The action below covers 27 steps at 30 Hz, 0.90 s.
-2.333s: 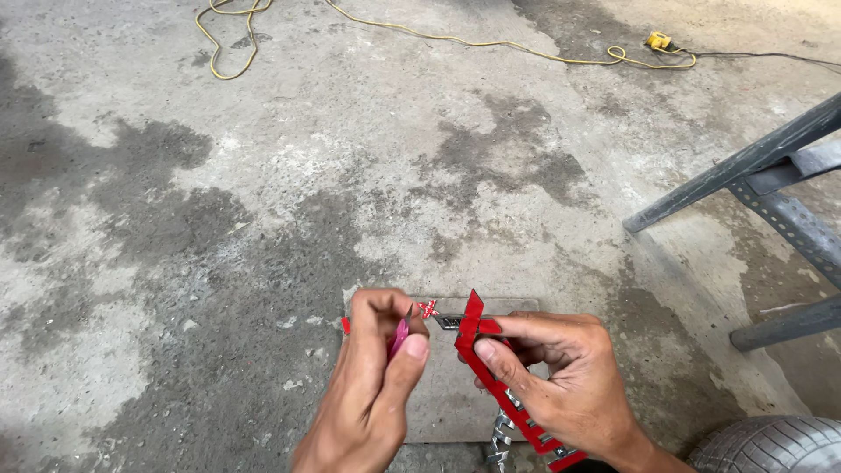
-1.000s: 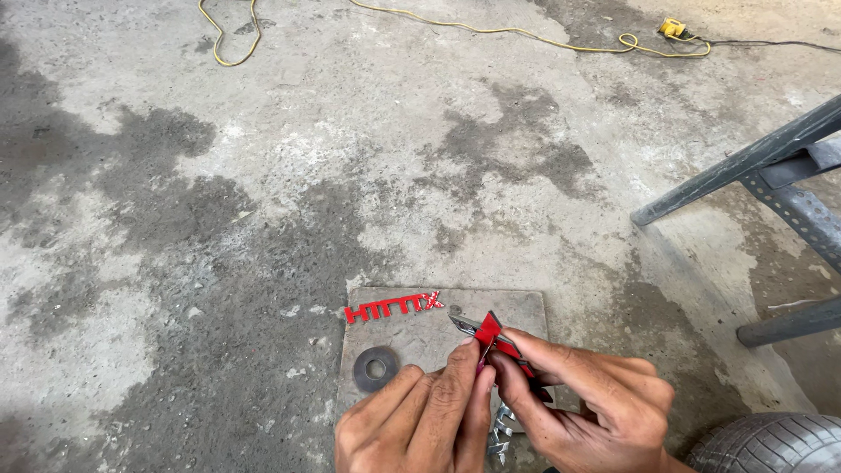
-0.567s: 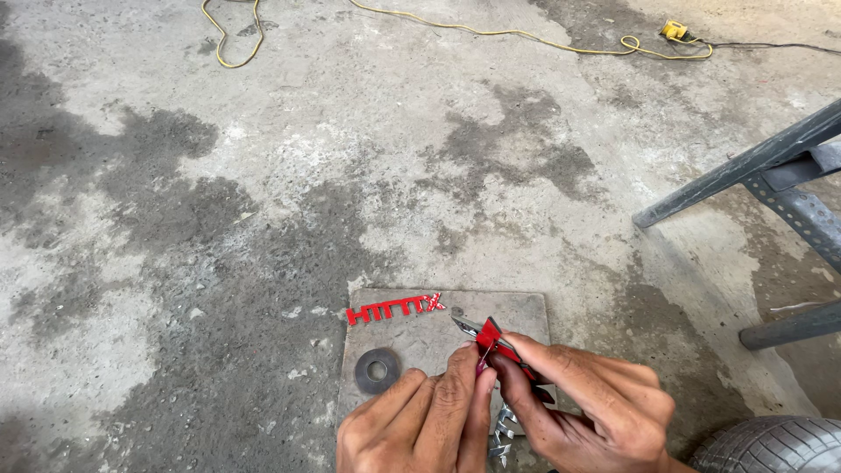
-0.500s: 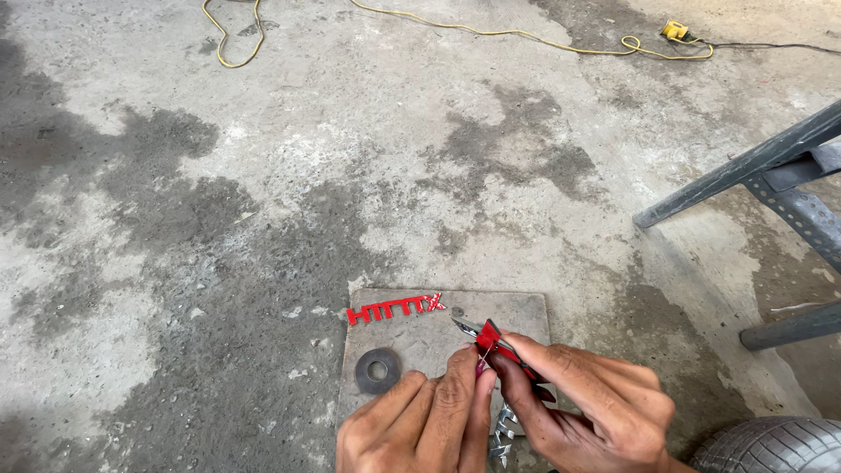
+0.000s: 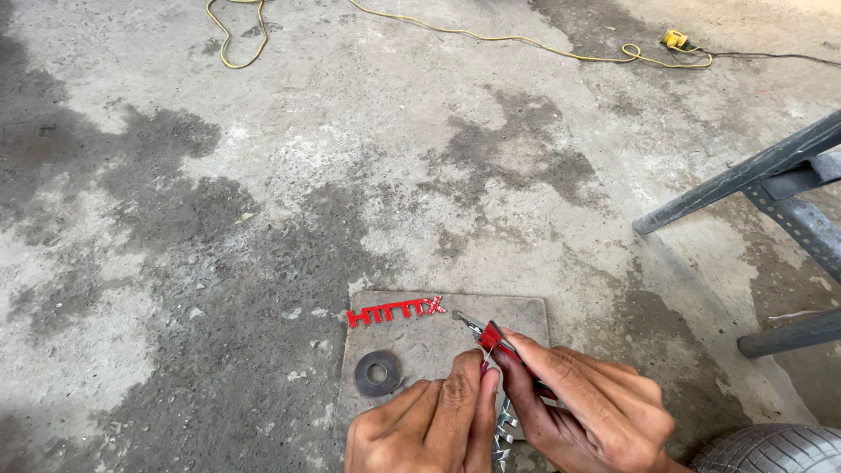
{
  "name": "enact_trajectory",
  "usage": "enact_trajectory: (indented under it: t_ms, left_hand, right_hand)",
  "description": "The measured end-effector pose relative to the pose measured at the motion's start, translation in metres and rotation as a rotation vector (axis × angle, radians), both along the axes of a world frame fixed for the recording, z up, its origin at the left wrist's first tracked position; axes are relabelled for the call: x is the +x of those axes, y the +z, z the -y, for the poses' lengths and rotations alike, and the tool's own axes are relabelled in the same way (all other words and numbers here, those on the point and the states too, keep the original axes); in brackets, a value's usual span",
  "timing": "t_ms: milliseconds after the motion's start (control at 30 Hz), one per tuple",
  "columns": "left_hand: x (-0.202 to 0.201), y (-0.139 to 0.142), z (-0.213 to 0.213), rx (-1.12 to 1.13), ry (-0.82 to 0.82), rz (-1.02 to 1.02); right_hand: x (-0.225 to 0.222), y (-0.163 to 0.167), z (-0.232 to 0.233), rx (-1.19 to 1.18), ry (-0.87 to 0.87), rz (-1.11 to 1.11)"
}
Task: The person uses a utility knife to cut red plastic letters and then attaches them to a metal frame. They also use the knife to scrape or clean the edges of silver metal letters.
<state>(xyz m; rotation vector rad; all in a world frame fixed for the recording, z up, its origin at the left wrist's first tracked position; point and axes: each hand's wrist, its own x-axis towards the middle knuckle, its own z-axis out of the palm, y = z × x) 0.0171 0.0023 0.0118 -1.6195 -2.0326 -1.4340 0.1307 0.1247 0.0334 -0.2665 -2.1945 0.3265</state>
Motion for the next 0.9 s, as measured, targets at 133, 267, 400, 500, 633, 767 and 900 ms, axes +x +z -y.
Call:
enact_trajectory:
  t_ms: [133, 267, 400, 500, 633, 767, 900]
  left_hand:
    - [-0.001, 0.004, -0.002, 0.081, 0.046, 0.019]
    - [-0.012, 0.006, 0.001, 0.233, 0.087, 0.280]
    - [-0.028, 0.003, -0.005, 0.077, -0.078, 0.651]
    - [-0.031, 0.002, -0.012, 0.121, -0.242, 0.566]
    - [-0.023, -0.003, -0.015, 0.109, -0.188, 0.664]
    - [-0.016, -0.015, -0.017, 0.153, -0.197, 0.739]
    - [-0.012, -0.023, -0.017, 0.250, -0.267, 0.790]
  right_hand:
    - [0.000, -0.004, -0.004, -0.085, -0.036, 0.000]
    - [0.002, -0.013, -0.010, -0.384, -0.053, 0.030]
    - [0.008, -0.021, -0.009, -0.704, 0.079, 0.013]
    - [0.009, -0.024, -0.009, -0.844, 0.199, -0.004]
    - [0.004, -0.023, -0.009, -0.809, 0.226, -0.073]
    - [0.002, -0.020, -0.011, -0.719, 0.302, -0.099]
    - [0.001, -0.019, -0.012, -0.686, 0.314, -0.113]
